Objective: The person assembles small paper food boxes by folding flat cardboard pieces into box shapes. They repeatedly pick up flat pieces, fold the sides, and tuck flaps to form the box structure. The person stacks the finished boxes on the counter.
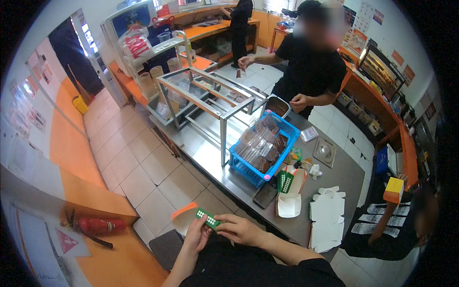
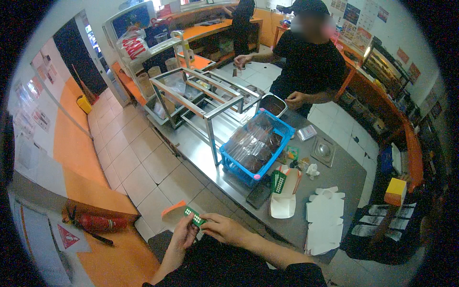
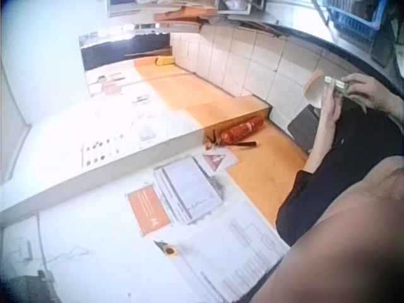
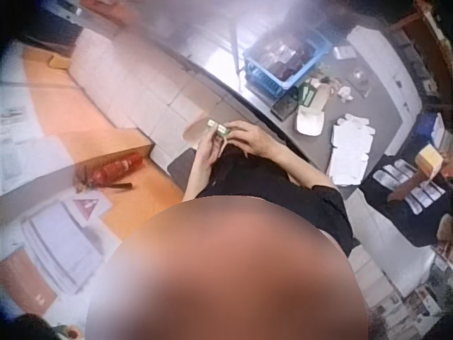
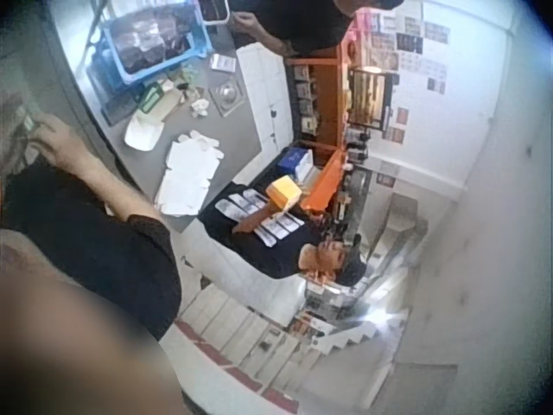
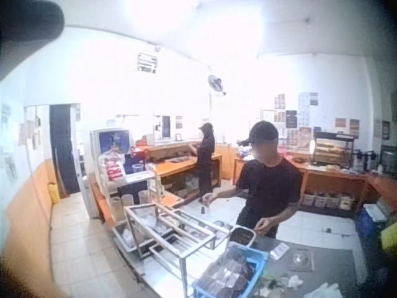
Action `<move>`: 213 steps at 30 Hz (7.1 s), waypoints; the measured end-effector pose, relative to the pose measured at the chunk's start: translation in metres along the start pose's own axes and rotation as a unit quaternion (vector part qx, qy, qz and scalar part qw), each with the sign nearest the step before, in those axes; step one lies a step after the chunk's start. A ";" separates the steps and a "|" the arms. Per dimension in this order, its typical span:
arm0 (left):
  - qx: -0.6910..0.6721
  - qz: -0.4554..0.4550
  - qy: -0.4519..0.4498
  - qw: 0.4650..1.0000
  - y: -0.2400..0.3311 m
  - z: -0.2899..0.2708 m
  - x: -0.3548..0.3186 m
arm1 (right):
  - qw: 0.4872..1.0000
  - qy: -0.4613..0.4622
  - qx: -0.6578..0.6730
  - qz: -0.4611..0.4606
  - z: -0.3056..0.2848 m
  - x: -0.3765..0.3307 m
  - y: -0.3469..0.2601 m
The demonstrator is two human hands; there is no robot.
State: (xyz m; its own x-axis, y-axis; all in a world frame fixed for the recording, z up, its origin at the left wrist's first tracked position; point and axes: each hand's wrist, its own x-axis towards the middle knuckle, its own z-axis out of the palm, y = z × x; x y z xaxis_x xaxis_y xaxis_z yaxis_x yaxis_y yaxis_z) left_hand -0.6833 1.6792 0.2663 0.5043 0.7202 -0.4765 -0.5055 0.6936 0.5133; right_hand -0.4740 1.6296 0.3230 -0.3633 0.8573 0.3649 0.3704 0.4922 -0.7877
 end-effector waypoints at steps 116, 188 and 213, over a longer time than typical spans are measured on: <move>0.091 0.165 0.037 0.981 -0.006 0.036 -0.001 | 0.958 0.201 0.131 0.159 0.018 0.027 -0.006; 0.126 0.166 0.024 0.978 -0.043 0.042 -0.021 | 0.953 0.219 0.116 0.177 0.021 -0.019 -0.012; 0.632 0.422 -0.096 0.643 -0.001 0.059 -0.028 | 0.925 0.185 0.235 0.236 -0.021 -0.005 0.008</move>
State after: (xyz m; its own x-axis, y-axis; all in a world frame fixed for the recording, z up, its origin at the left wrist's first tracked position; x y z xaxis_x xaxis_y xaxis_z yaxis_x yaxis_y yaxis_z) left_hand -0.6560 1.6574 0.3211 0.5625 0.7304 0.3874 0.2543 -0.5987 0.7595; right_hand -0.4513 1.6326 0.3251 0.0940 0.9956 0.0021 -0.0316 0.0051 -0.9995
